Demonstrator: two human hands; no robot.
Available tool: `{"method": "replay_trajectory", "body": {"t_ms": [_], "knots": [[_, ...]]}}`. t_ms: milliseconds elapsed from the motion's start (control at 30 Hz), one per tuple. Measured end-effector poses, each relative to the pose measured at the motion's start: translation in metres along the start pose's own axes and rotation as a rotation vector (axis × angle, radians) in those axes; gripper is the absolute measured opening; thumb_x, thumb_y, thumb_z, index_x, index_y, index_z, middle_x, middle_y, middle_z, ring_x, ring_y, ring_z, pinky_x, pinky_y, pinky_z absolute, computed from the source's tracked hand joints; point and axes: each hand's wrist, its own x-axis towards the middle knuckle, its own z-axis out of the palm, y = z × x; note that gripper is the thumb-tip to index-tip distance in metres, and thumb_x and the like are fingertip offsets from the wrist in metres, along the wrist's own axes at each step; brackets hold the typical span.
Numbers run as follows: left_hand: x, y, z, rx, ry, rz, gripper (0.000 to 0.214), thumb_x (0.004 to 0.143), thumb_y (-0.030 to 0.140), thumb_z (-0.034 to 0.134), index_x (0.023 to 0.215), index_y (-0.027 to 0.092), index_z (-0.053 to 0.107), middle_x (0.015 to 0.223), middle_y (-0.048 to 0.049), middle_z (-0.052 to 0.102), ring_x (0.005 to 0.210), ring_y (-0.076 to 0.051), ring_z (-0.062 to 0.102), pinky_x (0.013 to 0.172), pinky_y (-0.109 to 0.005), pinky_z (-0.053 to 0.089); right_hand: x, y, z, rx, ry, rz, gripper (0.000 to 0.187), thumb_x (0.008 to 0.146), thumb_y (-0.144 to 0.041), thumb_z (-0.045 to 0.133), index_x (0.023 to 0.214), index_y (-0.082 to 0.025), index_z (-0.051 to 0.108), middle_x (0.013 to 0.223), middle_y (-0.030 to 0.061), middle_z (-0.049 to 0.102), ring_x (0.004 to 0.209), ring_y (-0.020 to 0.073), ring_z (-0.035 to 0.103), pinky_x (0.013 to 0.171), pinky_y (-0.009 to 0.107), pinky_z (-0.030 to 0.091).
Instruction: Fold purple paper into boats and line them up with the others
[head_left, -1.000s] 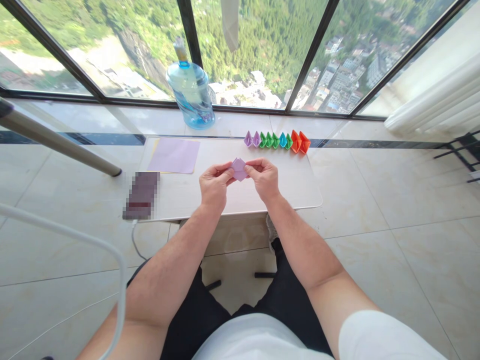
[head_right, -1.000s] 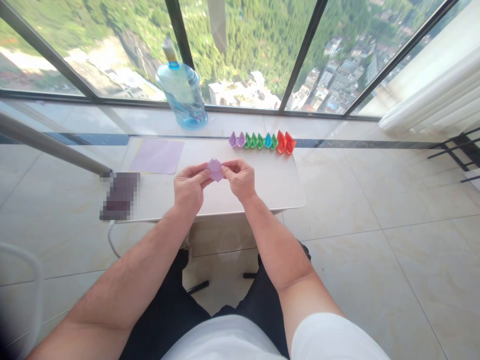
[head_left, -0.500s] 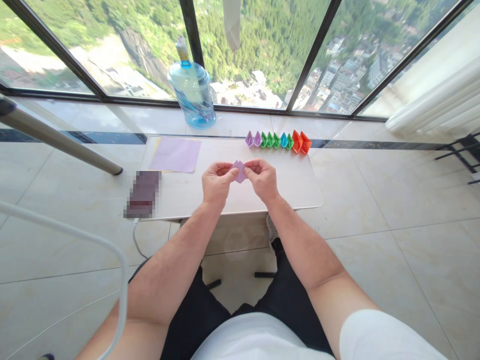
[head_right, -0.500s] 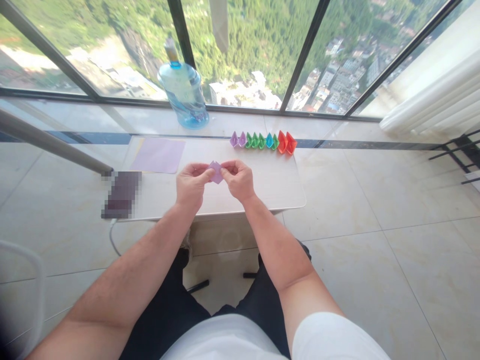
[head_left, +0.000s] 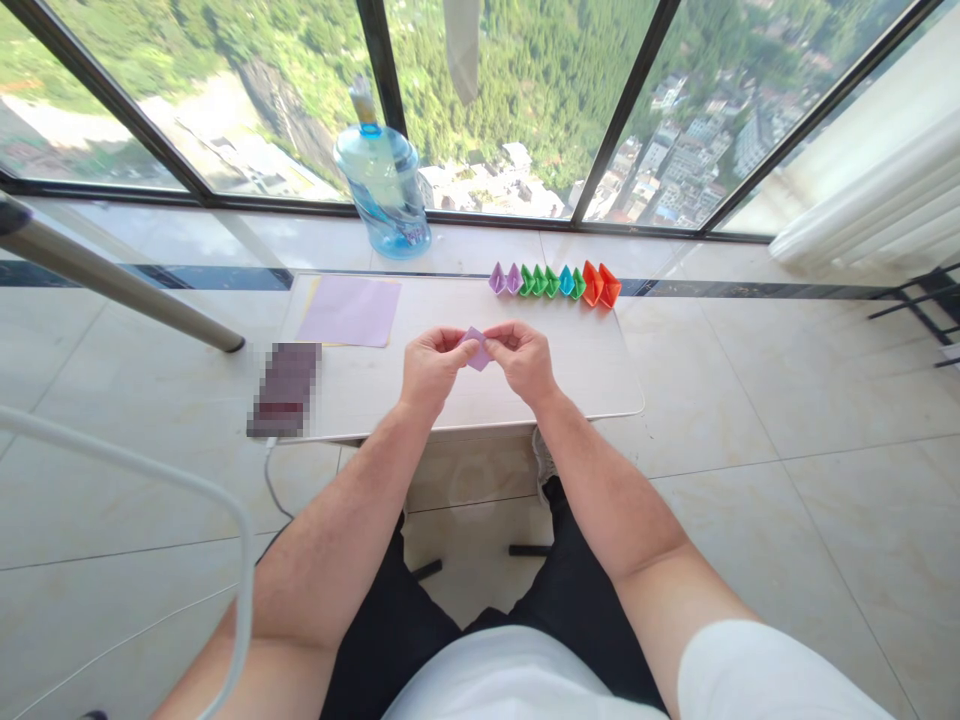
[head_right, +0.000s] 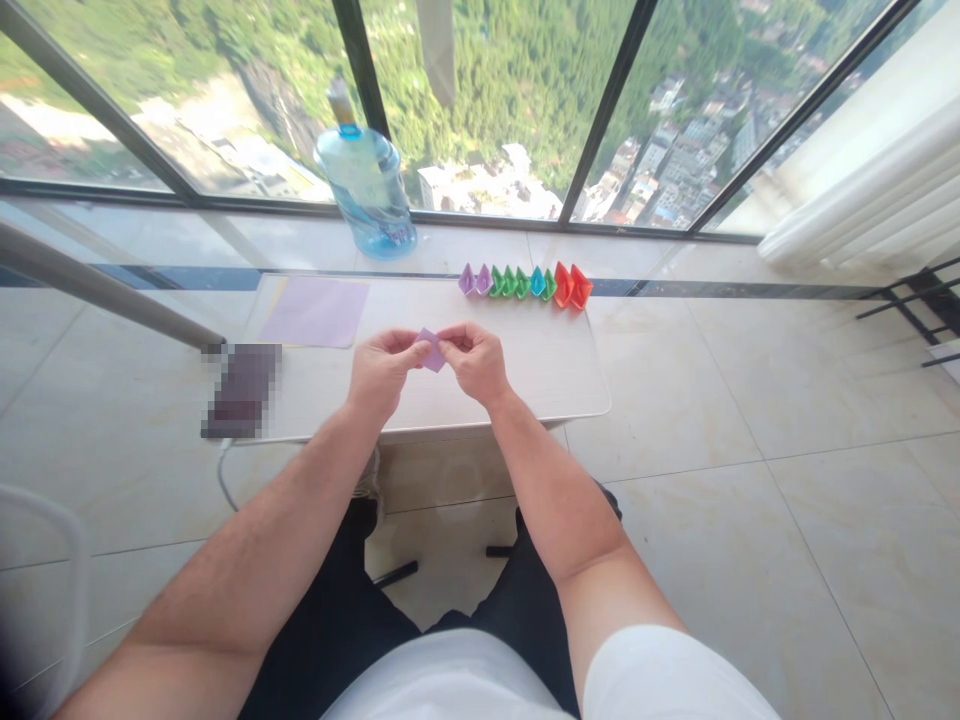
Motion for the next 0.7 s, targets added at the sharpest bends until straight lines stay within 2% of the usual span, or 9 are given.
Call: {"method": "replay_trajectory", "body": {"t_ms": [167, 467, 700], "knots": [[0.0022, -0.0031, -0.0017, -0.045, -0.005, -0.027, 0.024, 0.056, 0.032, 0.087, 0.067, 0.016, 0.072, 0.062, -0.0010, 0.068, 0.058, -0.012, 0.059, 0.058, -0.026, 0.048, -0.0017, -0.0015, 0.0017, 0.008, -0.019, 0.015, 0.022, 0.073, -0.040, 0.075, 0.082, -0.021, 0.071, 0.077, 0.0008, 0.074, 0.072, 0.0161, 0.068, 0.067, 0.030, 0.055], [0.0058, -0.0039, -0.0061, -0.075, -0.036, -0.109, 0.029, 0.055, 0.036, 0.088, 0.071, 0.015, 0.076, 0.065, -0.0041, 0.070, 0.061, -0.016, 0.064, 0.062, -0.029, 0.052, 0.0002, 0.0004, 0.0018, 0.029, -0.025, 0.021, 0.026, 0.072, -0.044, 0.076, 0.083, -0.021, 0.071, 0.078, 0.0009, 0.073, 0.073, 0.0159, 0.067, 0.068, 0.030, 0.055], [0.0021, -0.0095, -0.0001, -0.085, 0.029, -0.018, 0.024, 0.059, 0.033, 0.086, 0.067, 0.016, 0.071, 0.063, -0.0012, 0.068, 0.058, -0.014, 0.061, 0.059, -0.027, 0.050, -0.0029, 0.0038, 0.0063, 0.061, -0.089, 0.056, 0.037, 0.066, -0.047, 0.084, 0.088, -0.022, 0.066, 0.080, -0.0008, 0.072, 0.074, 0.0153, 0.067, 0.070, 0.030, 0.057]]}}
